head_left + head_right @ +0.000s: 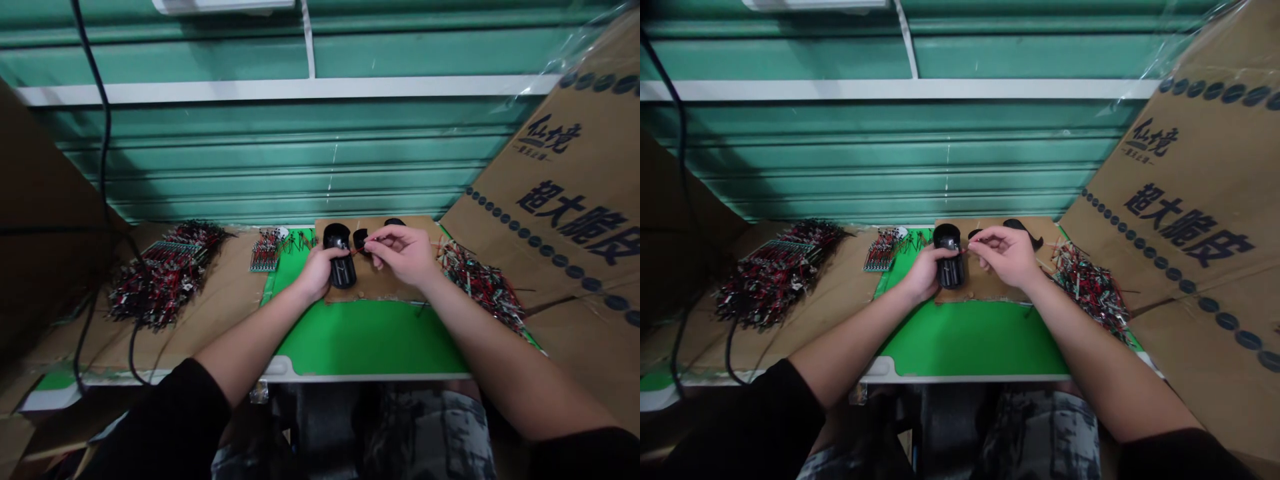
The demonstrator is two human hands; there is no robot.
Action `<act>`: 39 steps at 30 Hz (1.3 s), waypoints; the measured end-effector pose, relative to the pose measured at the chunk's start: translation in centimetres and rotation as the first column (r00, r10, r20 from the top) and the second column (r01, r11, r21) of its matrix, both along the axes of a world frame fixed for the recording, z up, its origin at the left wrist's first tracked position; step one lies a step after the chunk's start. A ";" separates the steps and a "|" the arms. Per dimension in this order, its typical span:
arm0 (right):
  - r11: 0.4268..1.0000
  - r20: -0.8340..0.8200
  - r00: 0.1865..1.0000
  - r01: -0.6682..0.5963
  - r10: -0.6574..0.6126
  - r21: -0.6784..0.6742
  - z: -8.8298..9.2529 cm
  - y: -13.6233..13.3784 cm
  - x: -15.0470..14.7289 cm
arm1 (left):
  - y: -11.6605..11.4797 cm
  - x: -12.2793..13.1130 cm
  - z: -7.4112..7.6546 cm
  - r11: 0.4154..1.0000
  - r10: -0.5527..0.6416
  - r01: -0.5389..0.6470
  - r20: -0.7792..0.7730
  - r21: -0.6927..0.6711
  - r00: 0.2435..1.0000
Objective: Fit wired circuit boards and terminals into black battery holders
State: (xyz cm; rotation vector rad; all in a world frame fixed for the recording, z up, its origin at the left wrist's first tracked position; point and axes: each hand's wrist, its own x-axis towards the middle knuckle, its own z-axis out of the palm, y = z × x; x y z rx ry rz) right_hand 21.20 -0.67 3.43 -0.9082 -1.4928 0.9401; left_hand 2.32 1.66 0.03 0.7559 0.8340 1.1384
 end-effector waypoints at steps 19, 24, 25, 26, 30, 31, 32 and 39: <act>0.978 0.046 0.979 0.193 -0.197 0.080 -1.9 1.3 -0.4 | -1.7 1.1 0.0 0.954 -0.259 0.271 -0.105 0.126 0.960; 0.973 -0.005 0.977 0.214 -0.214 0.088 -2.4 1.5 -0.8 | -1.4 0.9 -0.3 0.964 -0.265 0.265 0.038 -0.005 0.964; 0.971 -0.007 0.975 0.220 -0.220 0.096 -2.4 1.5 -0.9 | -1.3 0.9 -0.3 0.965 -0.260 0.260 0.049 -0.007 0.964; 0.969 -0.006 0.974 0.225 -0.226 0.103 -2.5 1.5 -0.9 | -1.3 0.8 -0.2 0.967 -0.254 0.254 0.054 0.001 0.966; 0.964 -0.004 0.969 0.247 -0.247 0.103 -2.6 1.4 -1.1 | -1.3 0.7 -0.1 0.961 -0.273 0.270 0.049 0.054 0.961; 0.961 -0.003 0.966 0.256 -0.257 0.102 -2.7 1.4 -1.1 | -1.3 0.7 -0.1 0.959 -0.281 0.278 0.048 0.062 0.958; 0.958 -0.003 0.963 0.267 -0.268 0.106 -2.7 1.3 -1.1 | -1.3 0.8 -0.1 0.957 -0.286 0.283 0.048 0.067 0.957; 0.943 0.028 0.959 0.272 -0.283 0.193 -2.1 1.0 -1.2 | -1.2 0.8 -0.2 0.955 -0.293 0.290 0.042 0.061 0.955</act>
